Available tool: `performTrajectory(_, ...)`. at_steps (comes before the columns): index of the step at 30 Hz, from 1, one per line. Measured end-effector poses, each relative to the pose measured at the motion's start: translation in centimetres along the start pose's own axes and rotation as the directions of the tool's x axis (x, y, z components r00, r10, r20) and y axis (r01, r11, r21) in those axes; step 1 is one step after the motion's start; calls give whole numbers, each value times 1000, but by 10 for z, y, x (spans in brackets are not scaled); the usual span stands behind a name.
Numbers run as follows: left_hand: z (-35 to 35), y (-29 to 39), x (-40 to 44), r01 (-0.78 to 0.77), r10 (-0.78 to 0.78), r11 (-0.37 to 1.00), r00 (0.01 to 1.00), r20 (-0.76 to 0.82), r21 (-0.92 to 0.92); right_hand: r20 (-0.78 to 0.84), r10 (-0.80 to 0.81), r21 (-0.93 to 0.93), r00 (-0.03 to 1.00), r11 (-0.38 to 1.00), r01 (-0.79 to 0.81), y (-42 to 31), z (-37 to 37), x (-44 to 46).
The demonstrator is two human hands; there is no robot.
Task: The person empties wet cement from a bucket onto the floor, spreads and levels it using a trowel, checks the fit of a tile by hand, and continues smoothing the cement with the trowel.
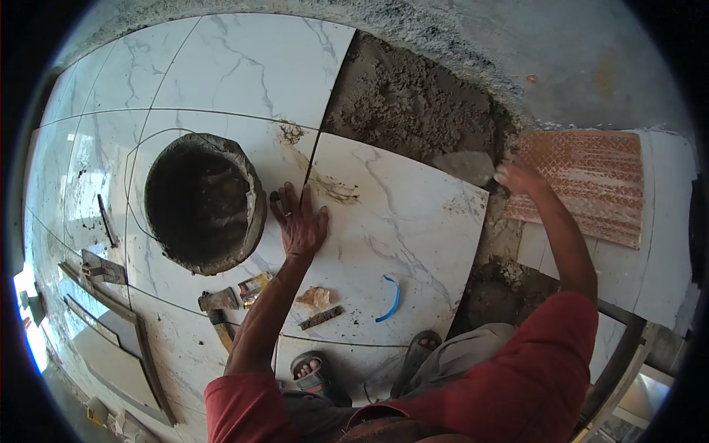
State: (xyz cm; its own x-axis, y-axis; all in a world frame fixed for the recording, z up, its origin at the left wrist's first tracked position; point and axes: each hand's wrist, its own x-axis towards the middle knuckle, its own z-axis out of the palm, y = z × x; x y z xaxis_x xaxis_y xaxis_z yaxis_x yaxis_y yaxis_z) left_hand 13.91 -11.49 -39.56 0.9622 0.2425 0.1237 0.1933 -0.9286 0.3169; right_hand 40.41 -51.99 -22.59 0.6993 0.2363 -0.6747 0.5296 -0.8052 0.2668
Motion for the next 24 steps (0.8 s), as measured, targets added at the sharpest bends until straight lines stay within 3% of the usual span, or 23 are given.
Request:
performTrajectory(3, 1, 2, -1, 10, -11, 1000, 1000, 17, 24, 51, 214, 45, 975, 975, -217, 45, 38, -31)
performTrajectory(4, 1, 1, -2, 11, -11, 1000, 1000, 13, 22, 51, 210, 44, 976, 976, -212, 42, 44, -38)
performTrajectory(6, 1, 0, -1, 10, -10, 1000, 1000, 9, 25, -51, 292, 267, 955, 926, -269, 35, 53, -51)
performTrajectory(8, 0, 1, 0, 6, -7, 1000, 1000, 27, 19, -416, 249, 478, 874, 878, -22, 7, 85, -35)
performTrajectory(11, -5, 4, 1, -1, 0, 999, 999, 36, 41, -285, 227, 630, 931, 776, 3, -108, 12, -11)
performTrajectory(14, -3, 4, 1, -19, 19, 1000, 1000, -9, 16, -512, 106, 617, 852, 736, 280, -161, 6, 52)
performTrajectory(15, -4, 2, 1, -23, 23, 999, 1000, -14, 30, -520, 106, 621, 847, 728, 290, -168, -3, 62)
performTrajectory(17, -4, 5, 0, -3, 3, 1000, 1000, 20, 17, -441, -151, 507, 885, 771, 385, -167, -19, 75)
performTrajectory(22, 0, 4, 1, -2, 1, 999, 1000, 20, 51, -300, -36, 465, 953, 867, 179, -106, -20, 95)
performTrajectory(24, 3, 2, -2, -32, 32, 998, 999, 14, 47, -253, 171, 543, 952, 840, -6, -88, -12, 94)
